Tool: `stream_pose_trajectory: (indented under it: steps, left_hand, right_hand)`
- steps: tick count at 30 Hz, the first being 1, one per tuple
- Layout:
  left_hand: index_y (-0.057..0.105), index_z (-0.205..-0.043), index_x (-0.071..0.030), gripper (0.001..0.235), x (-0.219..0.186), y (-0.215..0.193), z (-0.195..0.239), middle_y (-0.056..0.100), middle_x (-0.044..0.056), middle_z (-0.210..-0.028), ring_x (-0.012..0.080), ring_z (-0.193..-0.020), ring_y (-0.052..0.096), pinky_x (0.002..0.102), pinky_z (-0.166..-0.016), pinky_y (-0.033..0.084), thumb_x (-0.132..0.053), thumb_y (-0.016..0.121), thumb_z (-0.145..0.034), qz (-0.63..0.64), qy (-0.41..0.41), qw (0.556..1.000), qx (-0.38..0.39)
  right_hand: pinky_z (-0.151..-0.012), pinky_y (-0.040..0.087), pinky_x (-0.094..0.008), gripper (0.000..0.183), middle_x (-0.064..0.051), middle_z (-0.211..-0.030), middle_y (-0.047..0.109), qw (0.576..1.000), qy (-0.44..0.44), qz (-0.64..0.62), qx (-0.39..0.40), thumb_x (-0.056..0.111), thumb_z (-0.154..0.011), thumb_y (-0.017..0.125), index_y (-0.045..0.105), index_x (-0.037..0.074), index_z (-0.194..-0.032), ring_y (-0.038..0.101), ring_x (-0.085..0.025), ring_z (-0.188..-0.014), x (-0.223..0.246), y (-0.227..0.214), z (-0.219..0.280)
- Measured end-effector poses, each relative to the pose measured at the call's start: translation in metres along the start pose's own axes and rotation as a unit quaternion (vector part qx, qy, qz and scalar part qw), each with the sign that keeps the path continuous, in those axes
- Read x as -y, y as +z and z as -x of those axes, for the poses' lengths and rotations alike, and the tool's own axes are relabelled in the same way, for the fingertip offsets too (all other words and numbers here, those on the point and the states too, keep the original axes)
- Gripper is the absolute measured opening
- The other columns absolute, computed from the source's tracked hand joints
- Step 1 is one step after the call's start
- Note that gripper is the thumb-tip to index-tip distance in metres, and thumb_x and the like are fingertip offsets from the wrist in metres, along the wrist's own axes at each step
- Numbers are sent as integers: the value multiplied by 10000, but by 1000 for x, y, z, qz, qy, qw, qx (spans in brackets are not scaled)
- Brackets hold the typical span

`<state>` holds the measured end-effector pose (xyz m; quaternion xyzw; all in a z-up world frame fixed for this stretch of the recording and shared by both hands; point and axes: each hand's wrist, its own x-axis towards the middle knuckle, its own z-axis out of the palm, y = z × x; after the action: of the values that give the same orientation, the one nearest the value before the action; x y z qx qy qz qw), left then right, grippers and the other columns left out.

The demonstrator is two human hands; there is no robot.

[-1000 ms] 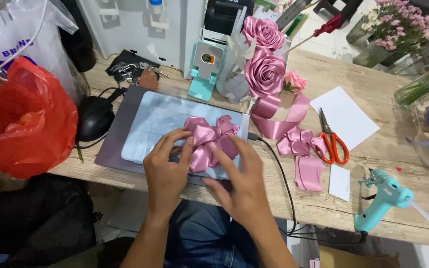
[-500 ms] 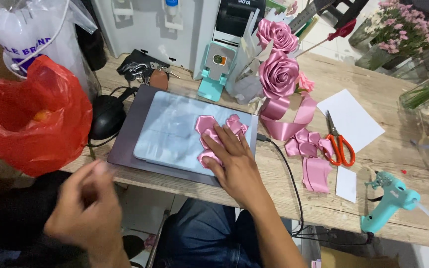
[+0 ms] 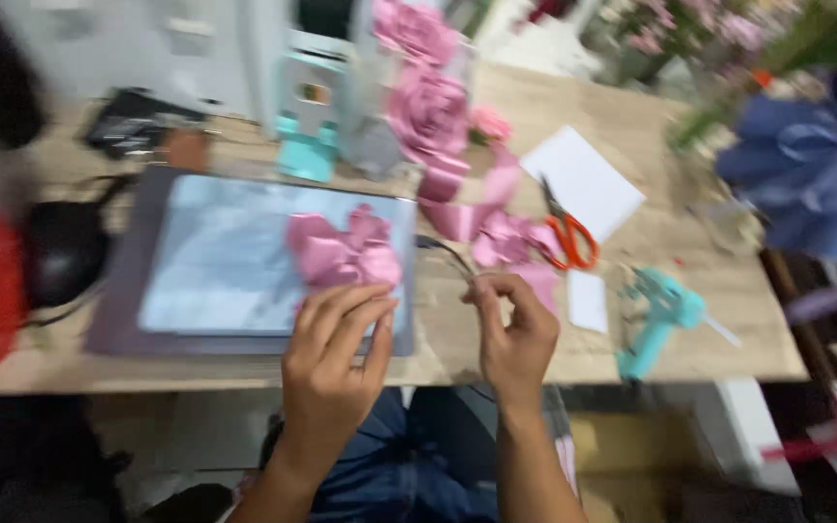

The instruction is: The person folds pink satin ribbon pieces into petal shapes and uses a hot glue gun to attach them together. They repeatedly pick up ribbon pieces, apply glue, and press the pieces to form a layered flower structure on a wooden work surface.

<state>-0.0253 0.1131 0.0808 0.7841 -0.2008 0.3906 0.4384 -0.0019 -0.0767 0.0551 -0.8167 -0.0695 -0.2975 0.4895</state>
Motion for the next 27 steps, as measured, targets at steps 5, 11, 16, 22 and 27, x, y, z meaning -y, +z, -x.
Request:
stream_pose_trajectory:
  steps: [5,11,16,22,27]
  left_hand:
    - [683,-1017,15,84,-24,64,6,691,122,-1031,287,-958,656,390,-909,542,42,663,-939,122,53,985,106]
    - [734,-1031,-81,134,-16,139,17,743,106,-909,339,-851,754,396,-704,616,-57,725,-899,203,-44,959,192]
    - [733,-1029,-57,114,-17,146,18,768,149,-879,345,-803,775,379,-647,620,-80,733,-918,212,-149,943,210]
    - [695,-1124,-40,198,-12,149,25,773,175,-871,309,-800,789,363,-691,647,-113,718,-943,250,-227,921,196]
    - [722,-1047,-49,150,-17,144,26,786,133,-834,263,-777,794,318,-667,643,-142,748,-933,229,-213,930,194]
  right_hand:
    - [-931,428,-350,169,-63,-1059,658,981,2,191,34,75,-959,650,655,82,-1128,564,-221,-997,-55,-85,12]
    - [-865,508,-433,198,-126,-1058,726,951,-104,285,67,21,-858,719,745,50,-1052,674,-357,-1046,-107,-99,23]
    - [-787,556,-289,117,13,-829,754,976,-102,191,-23,93,-814,872,759,120,-817,711,-216,-837,-103,-94,18]
    - [-666,543,-316,121,-54,-816,785,995,-52,86,27,95,-832,847,745,98,-767,709,-244,-712,-84,-92,8]
    - [-683,501,-338,100,-83,-838,763,999,5,50,-5,36,-827,832,775,91,-887,657,-255,-744,-92,-96,10]
